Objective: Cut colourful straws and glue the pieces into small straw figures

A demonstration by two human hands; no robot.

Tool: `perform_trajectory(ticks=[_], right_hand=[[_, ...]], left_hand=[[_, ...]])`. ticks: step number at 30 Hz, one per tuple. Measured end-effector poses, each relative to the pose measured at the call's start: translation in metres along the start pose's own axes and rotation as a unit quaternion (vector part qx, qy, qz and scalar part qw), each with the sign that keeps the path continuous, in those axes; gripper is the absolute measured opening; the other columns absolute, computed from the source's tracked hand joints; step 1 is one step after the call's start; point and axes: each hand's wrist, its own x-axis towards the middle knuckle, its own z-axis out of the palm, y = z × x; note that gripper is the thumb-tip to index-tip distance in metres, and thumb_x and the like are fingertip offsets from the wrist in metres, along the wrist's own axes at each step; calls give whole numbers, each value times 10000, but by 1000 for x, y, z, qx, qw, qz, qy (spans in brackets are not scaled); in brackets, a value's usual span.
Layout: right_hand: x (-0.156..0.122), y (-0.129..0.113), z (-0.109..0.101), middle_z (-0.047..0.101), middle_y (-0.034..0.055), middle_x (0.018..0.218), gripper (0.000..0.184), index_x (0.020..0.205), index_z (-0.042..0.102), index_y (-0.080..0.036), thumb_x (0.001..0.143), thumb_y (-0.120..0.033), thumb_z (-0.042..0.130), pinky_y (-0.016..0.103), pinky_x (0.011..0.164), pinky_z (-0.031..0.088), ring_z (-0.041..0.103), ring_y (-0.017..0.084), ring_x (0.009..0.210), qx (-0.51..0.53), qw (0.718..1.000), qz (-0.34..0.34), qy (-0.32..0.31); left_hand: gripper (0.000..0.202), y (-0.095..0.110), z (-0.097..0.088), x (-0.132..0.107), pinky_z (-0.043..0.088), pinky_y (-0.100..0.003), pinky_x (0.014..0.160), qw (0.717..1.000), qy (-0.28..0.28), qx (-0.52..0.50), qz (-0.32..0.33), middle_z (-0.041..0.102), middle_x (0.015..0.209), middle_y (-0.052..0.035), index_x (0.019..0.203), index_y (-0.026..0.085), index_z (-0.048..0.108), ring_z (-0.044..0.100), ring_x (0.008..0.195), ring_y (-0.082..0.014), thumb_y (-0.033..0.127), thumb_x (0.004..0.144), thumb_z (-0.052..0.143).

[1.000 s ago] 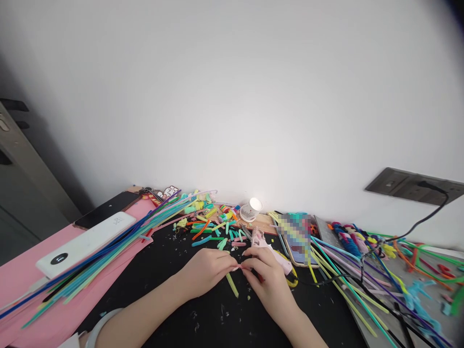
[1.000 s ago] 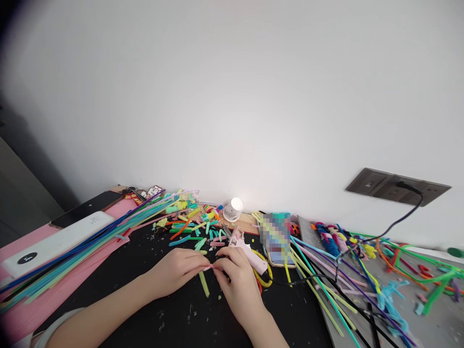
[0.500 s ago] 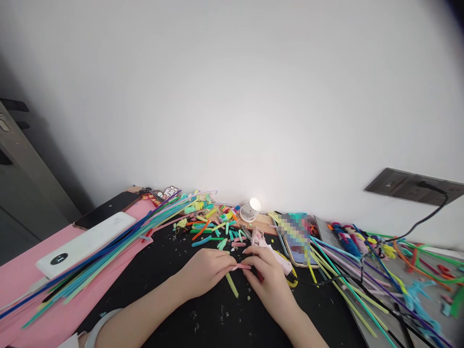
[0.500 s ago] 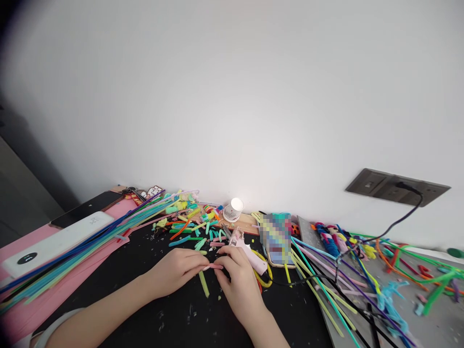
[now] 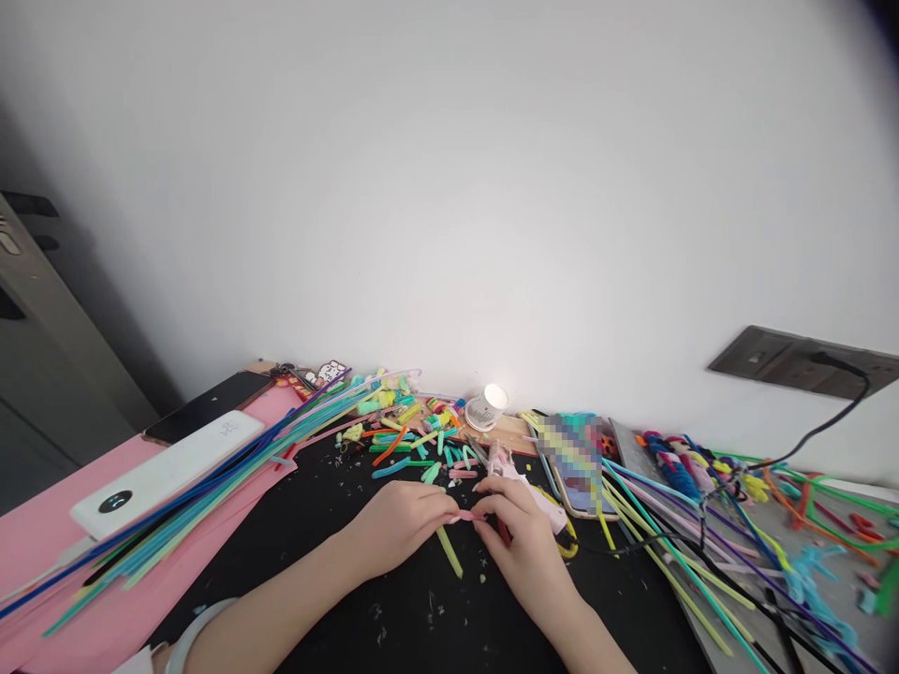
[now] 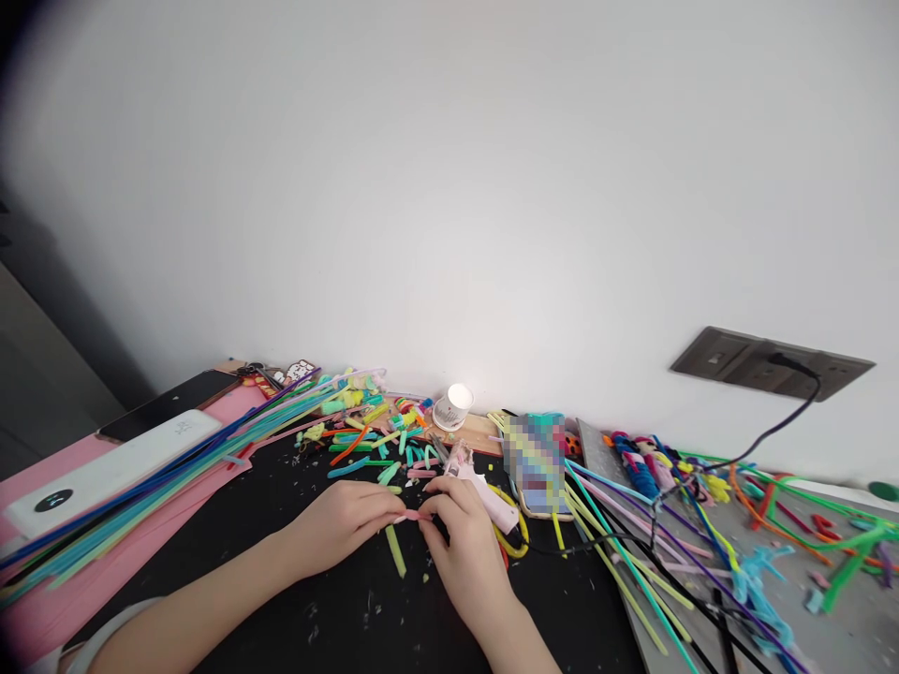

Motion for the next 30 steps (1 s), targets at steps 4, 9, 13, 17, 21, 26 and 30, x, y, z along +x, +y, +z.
perform_trajectory(ticks=[4, 9, 13, 17, 21, 26, 30], right_hand=[[0, 0, 0, 582, 59, 972, 107, 761, 584, -202, 781, -107, 539, 335, 807, 462, 554, 205, 940, 5, 1000, 7, -7], [0, 2, 1, 581, 55, 968, 106, 761, 577, -202, 784, -107, 535, 322, 808, 456, 550, 200, 941, 6, 1000, 10, -13], [0, 1, 0, 580, 57, 970, 94, 770, 576, -204, 790, -120, 540, 329, 816, 452, 547, 205, 945, 6, 1000, 11, -10], [0, 0, 0, 581, 57, 965, 100, 768, 576, -202, 787, -109, 543, 327, 818, 450, 546, 203, 943, 6, 1000, 11, -10], [0, 0, 0, 583, 58, 964, 113, 773, 581, -204, 798, -107, 527, 328, 811, 453, 550, 204, 937, 3, 1000, 6, -7], [0, 1, 0, 582, 59, 957, 107, 768, 579, -203, 799, -113, 530, 329, 808, 452, 550, 207, 938, 2, 1000, 0, -7], [0, 1, 0, 580, 58, 959, 103, 764, 572, -201, 796, -111, 534, 325, 804, 451, 547, 204, 936, 3, 1000, 6, -9]], left_hand=[[237, 1, -1, 1, 442, -218, 636, 1000, -2, 4, 1, 644, 799, -30, 927, 166, 611, 600, 710, -139, 206, 929, 378], [250, 2, -2, 1, 437, -221, 632, 1000, -8, 12, 2, 644, 793, -30, 926, 169, 607, 598, 703, -141, 217, 936, 362], [254, 2, -2, 1, 438, -223, 643, 1000, -9, 15, -1, 647, 798, -29, 916, 169, 603, 600, 714, -142, 224, 939, 356], [236, 2, -2, 1, 434, -224, 638, 1000, -15, 18, -9, 647, 804, -22, 913, 170, 598, 597, 713, -142, 223, 935, 370], [234, 2, -3, 2, 436, -227, 649, 1000, -19, 19, -10, 647, 813, -22, 916, 170, 596, 599, 725, -143, 225, 936, 369], [237, 1, -2, 1, 433, -229, 650, 999, -23, 19, -12, 646, 821, -22, 926, 172, 594, 595, 727, -143, 220, 938, 362], [210, -1, 0, 0, 431, -227, 661, 1000, -13, 9, -16, 647, 833, -10, 923, 178, 592, 592, 735, -139, 228, 930, 388]])
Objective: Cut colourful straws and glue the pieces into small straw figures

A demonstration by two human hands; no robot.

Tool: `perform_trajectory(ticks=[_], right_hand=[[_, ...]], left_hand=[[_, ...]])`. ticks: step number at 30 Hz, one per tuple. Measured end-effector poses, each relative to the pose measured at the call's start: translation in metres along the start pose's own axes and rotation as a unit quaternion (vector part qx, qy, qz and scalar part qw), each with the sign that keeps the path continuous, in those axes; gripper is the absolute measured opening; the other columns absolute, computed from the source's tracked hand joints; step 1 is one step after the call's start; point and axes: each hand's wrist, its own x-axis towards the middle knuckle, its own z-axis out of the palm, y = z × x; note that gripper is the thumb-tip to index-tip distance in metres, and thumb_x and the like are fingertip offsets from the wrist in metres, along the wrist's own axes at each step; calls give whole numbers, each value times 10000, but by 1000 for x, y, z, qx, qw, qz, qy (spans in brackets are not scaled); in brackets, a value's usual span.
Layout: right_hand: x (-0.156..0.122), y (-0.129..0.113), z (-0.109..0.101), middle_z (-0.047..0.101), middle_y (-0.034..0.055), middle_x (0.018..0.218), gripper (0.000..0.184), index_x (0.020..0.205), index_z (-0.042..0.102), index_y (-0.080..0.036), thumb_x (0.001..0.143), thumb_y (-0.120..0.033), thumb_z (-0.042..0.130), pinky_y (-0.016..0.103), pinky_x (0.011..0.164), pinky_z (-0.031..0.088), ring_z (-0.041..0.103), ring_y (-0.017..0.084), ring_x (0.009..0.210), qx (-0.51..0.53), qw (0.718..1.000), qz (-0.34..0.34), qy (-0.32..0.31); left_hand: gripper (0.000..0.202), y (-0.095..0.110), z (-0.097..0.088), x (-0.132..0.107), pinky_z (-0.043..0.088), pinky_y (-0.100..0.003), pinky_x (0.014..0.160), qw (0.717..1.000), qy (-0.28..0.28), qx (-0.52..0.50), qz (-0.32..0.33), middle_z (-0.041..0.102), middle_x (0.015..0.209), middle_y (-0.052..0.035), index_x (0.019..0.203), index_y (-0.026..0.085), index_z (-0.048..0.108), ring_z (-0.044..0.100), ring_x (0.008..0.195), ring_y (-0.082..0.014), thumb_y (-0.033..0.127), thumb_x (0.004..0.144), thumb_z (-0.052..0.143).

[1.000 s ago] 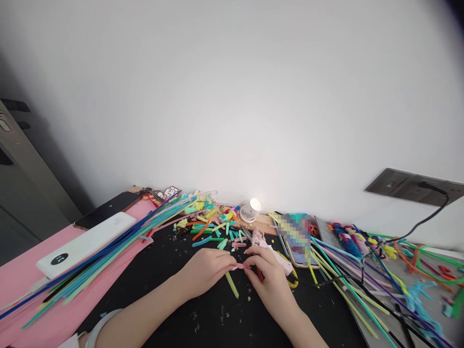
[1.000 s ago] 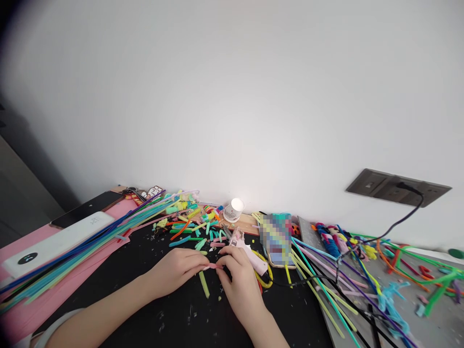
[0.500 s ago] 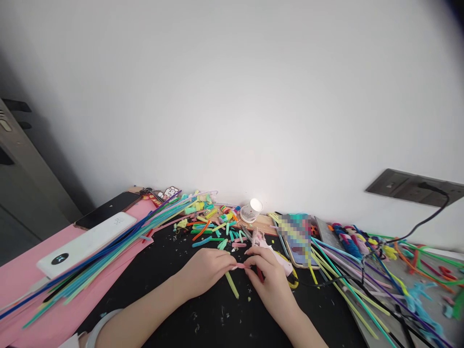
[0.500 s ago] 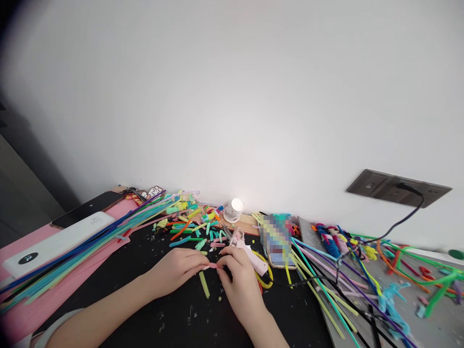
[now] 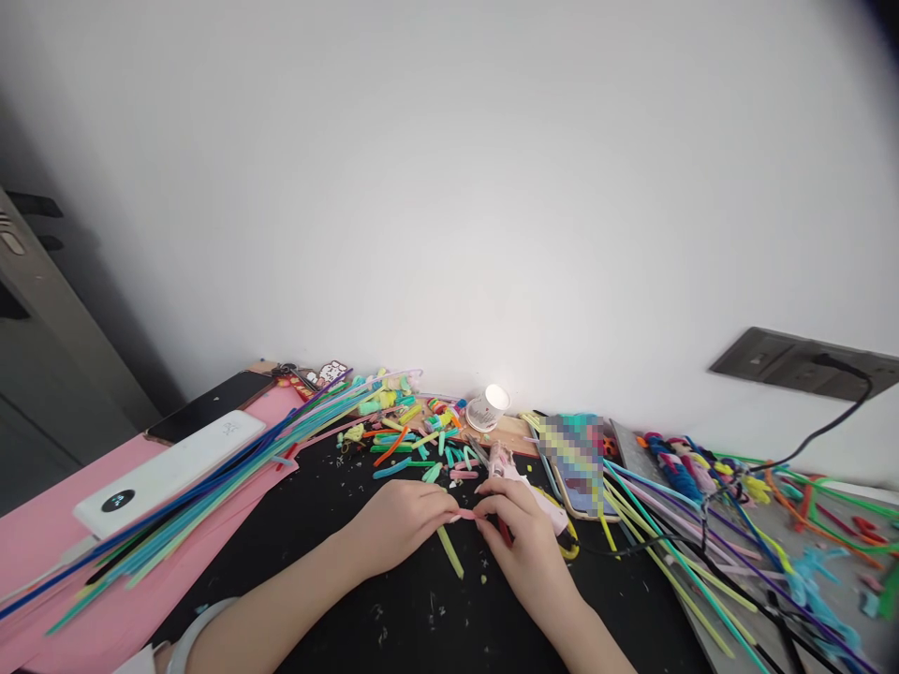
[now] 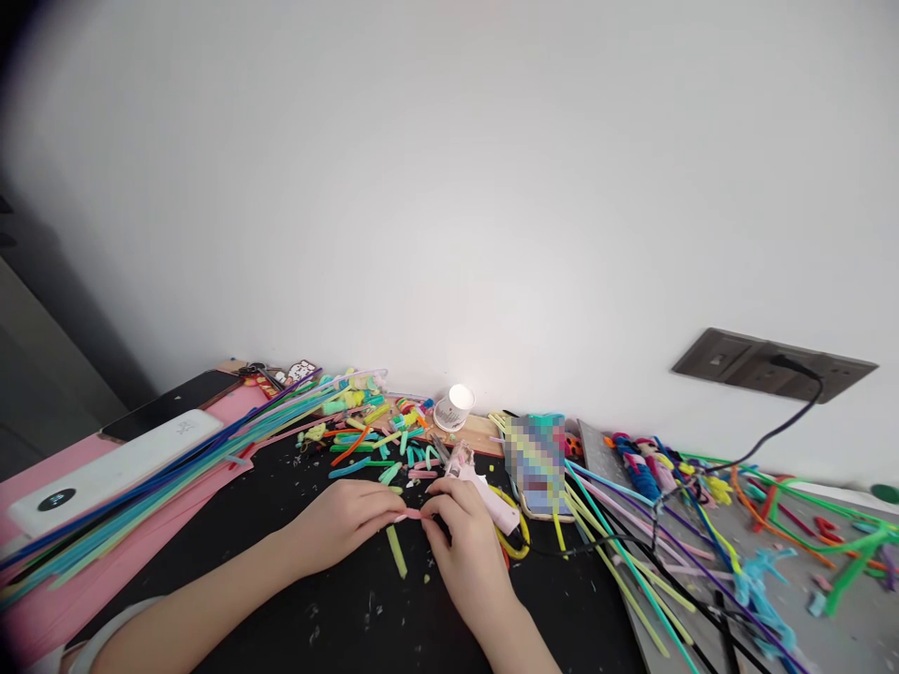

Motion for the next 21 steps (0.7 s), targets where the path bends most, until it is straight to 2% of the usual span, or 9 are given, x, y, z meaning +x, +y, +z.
perform_trajectory(ticks=[9, 21], right_hand=[[0, 1, -1, 583, 57, 950, 103, 764, 570, -202, 785, -107, 535, 327, 793, 455, 552, 205, 922, -2, 1000, 7, 9], [-1, 1, -1, 589, 61, 940, 103, 750, 579, -200, 781, -115, 530, 337, 794, 467, 564, 207, 915, -4, 1000, 6, 16]], left_hand=[[204, 1, -4, 1, 434, -208, 645, 999, 44, -17, 5, 649, 810, -11, 914, 179, 604, 598, 718, -129, 224, 925, 405], [299, 2, -6, 2, 461, -214, 658, 999, 26, -32, 29, 668, 823, -44, 920, 163, 633, 614, 730, -137, 211, 943, 339]])
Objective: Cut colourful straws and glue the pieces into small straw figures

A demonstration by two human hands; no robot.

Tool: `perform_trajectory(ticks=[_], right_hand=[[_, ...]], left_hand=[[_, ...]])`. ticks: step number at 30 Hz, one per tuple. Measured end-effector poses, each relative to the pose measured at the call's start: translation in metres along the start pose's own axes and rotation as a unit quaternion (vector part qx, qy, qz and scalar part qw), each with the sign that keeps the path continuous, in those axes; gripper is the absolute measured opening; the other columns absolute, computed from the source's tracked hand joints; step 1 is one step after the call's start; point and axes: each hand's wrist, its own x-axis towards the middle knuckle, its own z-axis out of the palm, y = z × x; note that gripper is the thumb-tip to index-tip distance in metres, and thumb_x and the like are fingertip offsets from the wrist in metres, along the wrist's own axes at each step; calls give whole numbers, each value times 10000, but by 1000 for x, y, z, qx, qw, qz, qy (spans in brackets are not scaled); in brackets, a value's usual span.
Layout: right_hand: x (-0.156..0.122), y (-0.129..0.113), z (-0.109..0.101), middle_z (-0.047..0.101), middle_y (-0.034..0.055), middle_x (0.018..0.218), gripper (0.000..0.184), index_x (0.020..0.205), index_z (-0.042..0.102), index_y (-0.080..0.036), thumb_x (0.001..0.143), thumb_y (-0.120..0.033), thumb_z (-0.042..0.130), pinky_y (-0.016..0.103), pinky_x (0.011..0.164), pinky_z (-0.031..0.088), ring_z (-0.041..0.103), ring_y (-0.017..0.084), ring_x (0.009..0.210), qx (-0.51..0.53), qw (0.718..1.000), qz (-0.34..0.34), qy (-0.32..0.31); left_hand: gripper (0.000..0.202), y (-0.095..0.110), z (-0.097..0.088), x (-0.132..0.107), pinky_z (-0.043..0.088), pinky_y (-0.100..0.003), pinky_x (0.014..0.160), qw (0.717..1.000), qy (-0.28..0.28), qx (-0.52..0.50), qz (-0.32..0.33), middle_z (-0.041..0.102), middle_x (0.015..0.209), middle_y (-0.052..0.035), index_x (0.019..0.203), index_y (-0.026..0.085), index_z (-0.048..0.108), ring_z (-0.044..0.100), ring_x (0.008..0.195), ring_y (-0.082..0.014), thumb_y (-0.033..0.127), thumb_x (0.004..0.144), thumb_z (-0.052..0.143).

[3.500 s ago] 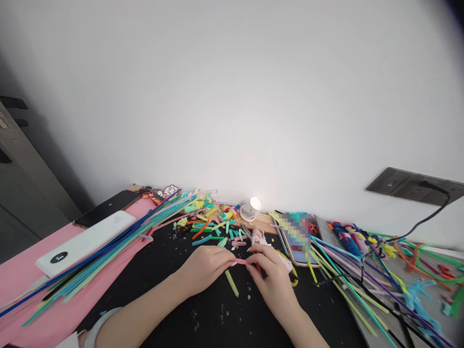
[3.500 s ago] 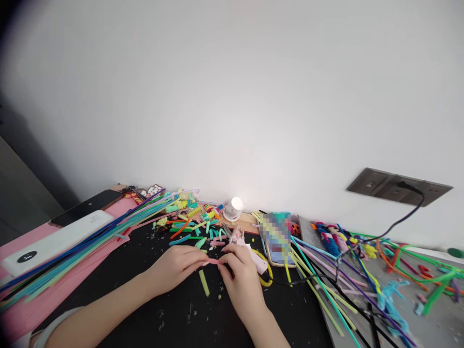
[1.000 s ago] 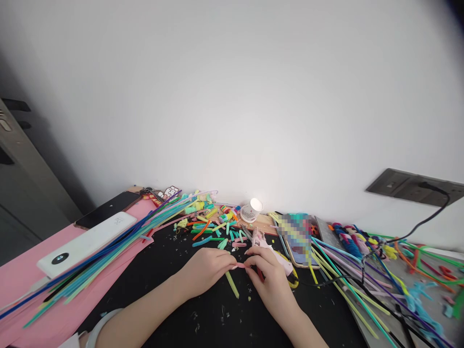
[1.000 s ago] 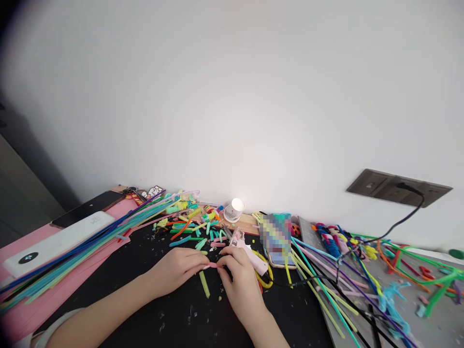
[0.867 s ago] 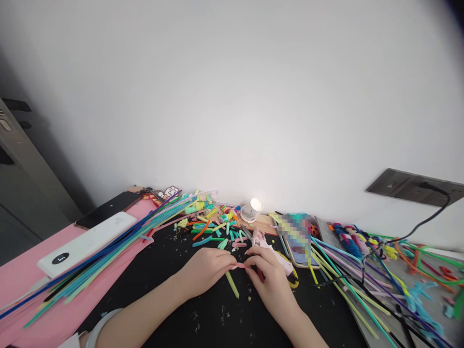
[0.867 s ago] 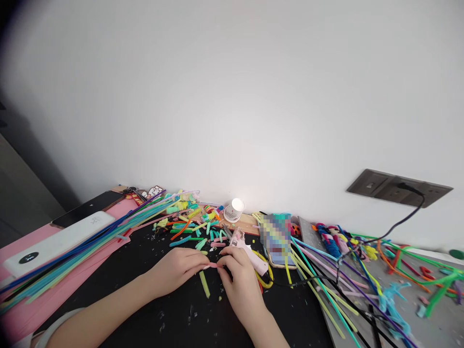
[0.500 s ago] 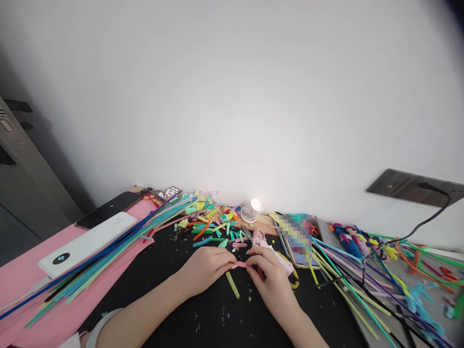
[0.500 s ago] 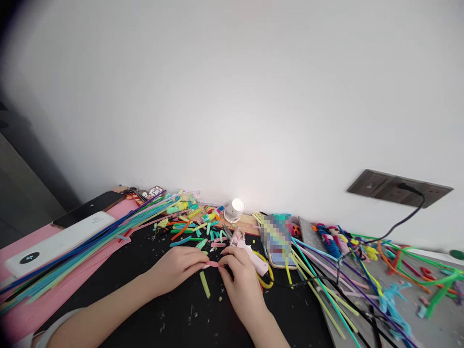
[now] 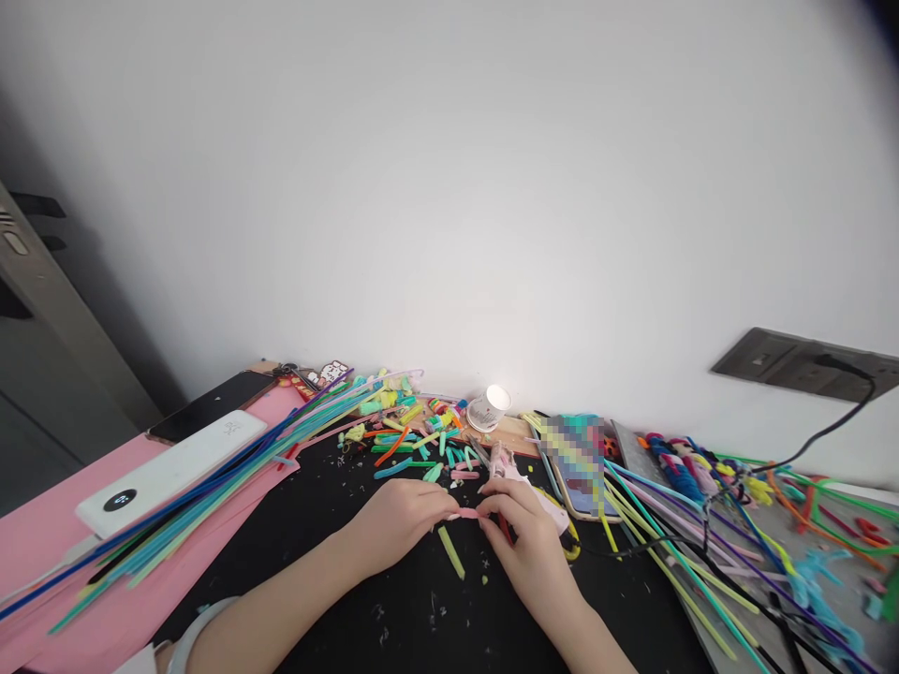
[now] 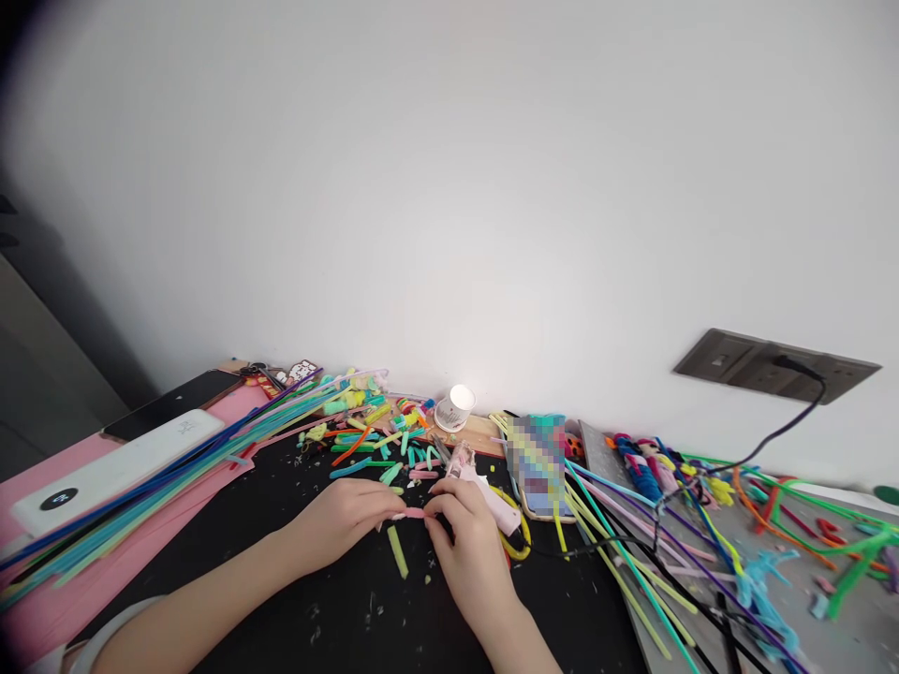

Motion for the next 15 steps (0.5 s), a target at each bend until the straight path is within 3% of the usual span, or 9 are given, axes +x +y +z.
perform_trajectory(ticks=[11, 15], right_hand=[[2, -2, -1, 609, 65, 923, 110, 750, 589, -206, 775, -119, 526, 341, 777, 489, 583, 214, 899, -2, 1000, 0, 5], [2, -1, -1, 610, 74, 976, 189, 912, 596, -211, 766, -117, 521, 370, 812, 486, 577, 223, 940, -6, 1000, -4, 10]], left_hand=[[294, -1, 2, -1, 425, -205, 622, 1000, -13, 11, 1, 641, 785, -27, 919, 167, 622, 570, 684, -128, 158, 929, 328], [267, -5, 1, -2, 424, -200, 616, 999, 5, -1, -48, 630, 757, -17, 923, 172, 626, 569, 662, -123, 211, 931, 362]])
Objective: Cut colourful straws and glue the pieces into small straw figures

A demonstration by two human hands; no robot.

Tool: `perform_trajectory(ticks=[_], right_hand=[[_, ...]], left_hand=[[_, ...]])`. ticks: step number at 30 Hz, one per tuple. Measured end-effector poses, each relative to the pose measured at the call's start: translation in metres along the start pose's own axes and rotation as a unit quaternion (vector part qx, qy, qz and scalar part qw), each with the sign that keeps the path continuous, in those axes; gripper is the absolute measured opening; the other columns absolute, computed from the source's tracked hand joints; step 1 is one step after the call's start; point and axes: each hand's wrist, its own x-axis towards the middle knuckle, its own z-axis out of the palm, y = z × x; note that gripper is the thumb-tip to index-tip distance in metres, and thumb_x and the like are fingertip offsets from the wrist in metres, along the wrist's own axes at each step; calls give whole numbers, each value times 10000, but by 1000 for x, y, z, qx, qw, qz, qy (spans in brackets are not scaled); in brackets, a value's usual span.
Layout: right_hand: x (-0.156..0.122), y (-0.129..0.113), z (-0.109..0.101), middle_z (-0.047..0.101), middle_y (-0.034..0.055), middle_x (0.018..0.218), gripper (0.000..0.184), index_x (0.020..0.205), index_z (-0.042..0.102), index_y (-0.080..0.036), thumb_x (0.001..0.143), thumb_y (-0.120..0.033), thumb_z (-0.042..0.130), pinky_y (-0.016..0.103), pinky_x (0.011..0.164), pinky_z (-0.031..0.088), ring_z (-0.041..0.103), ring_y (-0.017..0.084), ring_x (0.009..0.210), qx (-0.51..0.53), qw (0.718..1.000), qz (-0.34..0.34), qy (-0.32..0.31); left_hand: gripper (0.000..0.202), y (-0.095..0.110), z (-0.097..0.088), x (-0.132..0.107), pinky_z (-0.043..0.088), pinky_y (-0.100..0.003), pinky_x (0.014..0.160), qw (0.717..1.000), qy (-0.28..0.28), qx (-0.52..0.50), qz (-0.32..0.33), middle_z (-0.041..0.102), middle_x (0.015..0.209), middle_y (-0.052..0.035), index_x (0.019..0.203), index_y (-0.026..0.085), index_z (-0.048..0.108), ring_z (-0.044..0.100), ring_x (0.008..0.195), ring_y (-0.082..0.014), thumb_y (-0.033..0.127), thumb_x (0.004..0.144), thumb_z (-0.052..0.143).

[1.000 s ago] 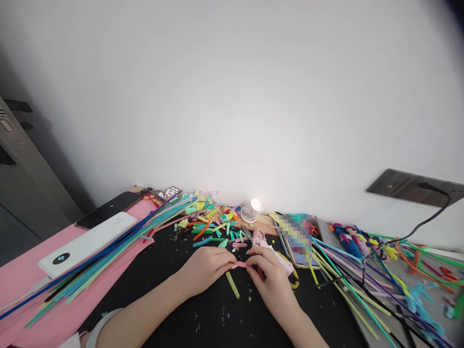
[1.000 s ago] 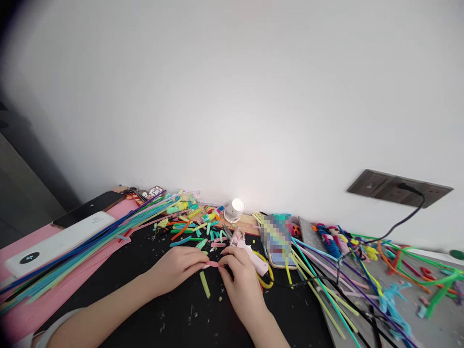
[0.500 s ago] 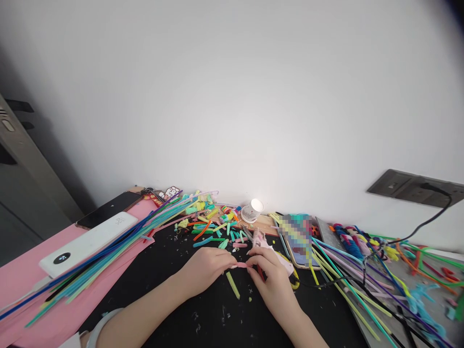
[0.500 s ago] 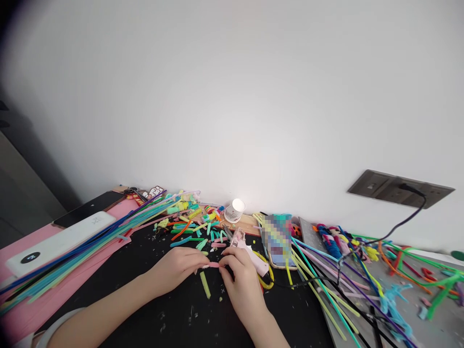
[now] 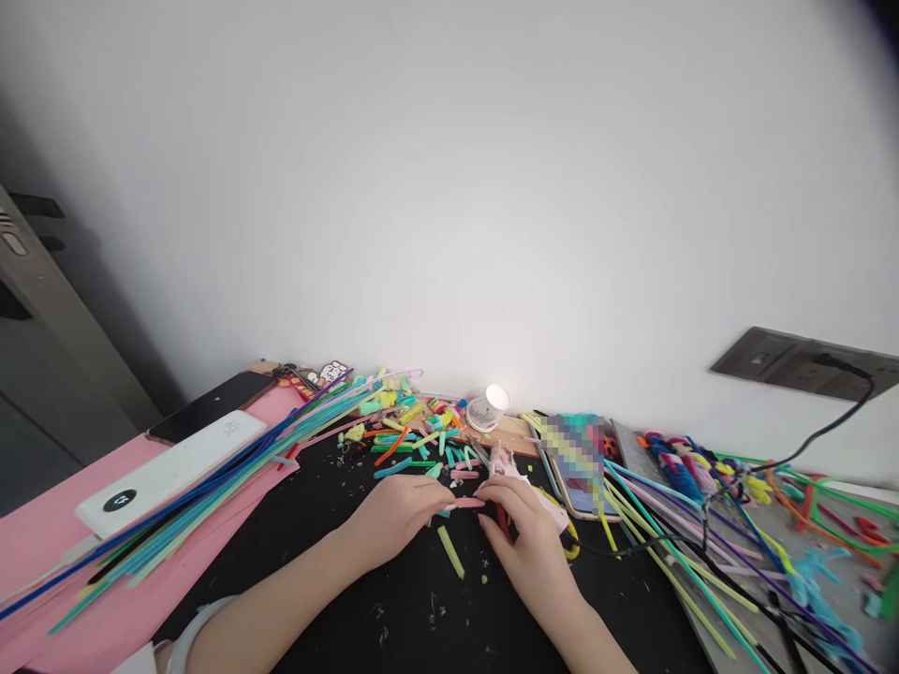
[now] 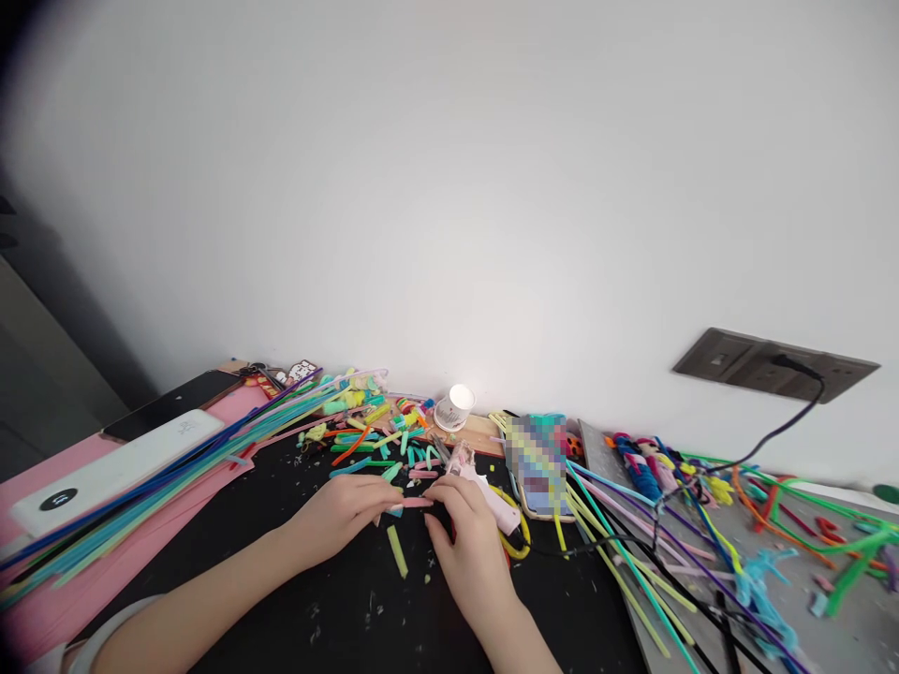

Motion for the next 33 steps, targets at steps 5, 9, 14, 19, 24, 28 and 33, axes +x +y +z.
perform_trajectory(ticks=[5, 9, 14, 19, 24, 28, 33], right_hand=[[1, -3, -3, 628, 92, 946, 241, 1013, 568, -193, 791, -145, 486, 352, 721, 517, 604, 222, 866, -18, 999, 9, 27], [1, -5, -4, 635, 93, 922, 226, 994, 575, -193, 810, -149, 451, 329, 667, 515, 613, 212, 806, -21, 999, 15, 42], [0, -3, -3, 636, 91, 907, 217, 988, 572, -190, 812, -156, 450, 325, 663, 509, 613, 210, 789, -22, 999, 18, 38], [-1, -2, -3, 633, 85, 883, 214, 972, 573, -187, 815, -154, 432, 321, 658, 506, 612, 207, 776, -23, 999, 27, 32], [-1, -3, -4, 627, 85, 883, 217, 976, 569, -185, 819, -147, 425, 314, 659, 502, 605, 201, 775, -20, 999, 32, 26], [0, -3, -4, 630, 77, 860, 221, 974, 577, -193, 817, -150, 427, 296, 634, 504, 608, 194, 750, -19, 999, 30, 30], [-1, -2, -3, 637, 71, 855, 222, 963, 583, -194, 816, -151, 423, 290, 626, 503, 612, 189, 733, -14, 999, 28, 35]], left_hand=[[248, -6, -5, 1, 439, -205, 645, 993, 58, -27, -95, 636, 756, -3, 909, 188, 636, 583, 665, -122, 188, 914, 388], [236, -7, -6, 2, 449, -217, 676, 993, 51, -34, -102, 654, 802, -8, 893, 192, 642, 601, 735, -138, 195, 906, 406], [229, -5, -5, 3, 444, -221, 712, 998, -2, -19, -57, 649, 848, -11, 908, 203, 650, 591, 785, -140, 220, 910, 421], [260, -1, -7, 4, 442, -244, 760, 998, -43, 21, -31, 629, 926, -33, 1025, 210, 609, 572, 878, -163, 215, 925, 369], [167, 0, -8, 3, 437, -267, 758, 995, -40, 42, -80, 594, 954, -15, 1016, 220, 563, 551, 905, -183, 247, 859, 511], [146, -1, -8, 1, 435, -246, 686, 993, -48, 44, -98, 546, 944, 0, 898, 209, 552, 551, 842, -173, 279, 784, 609], [38, 2, -11, 2, 417, -224, 660, 993, -68, 47, -87, 526, 930, -3, 811, 187, 523, 555, 789, -142, 185, 841, 500]])
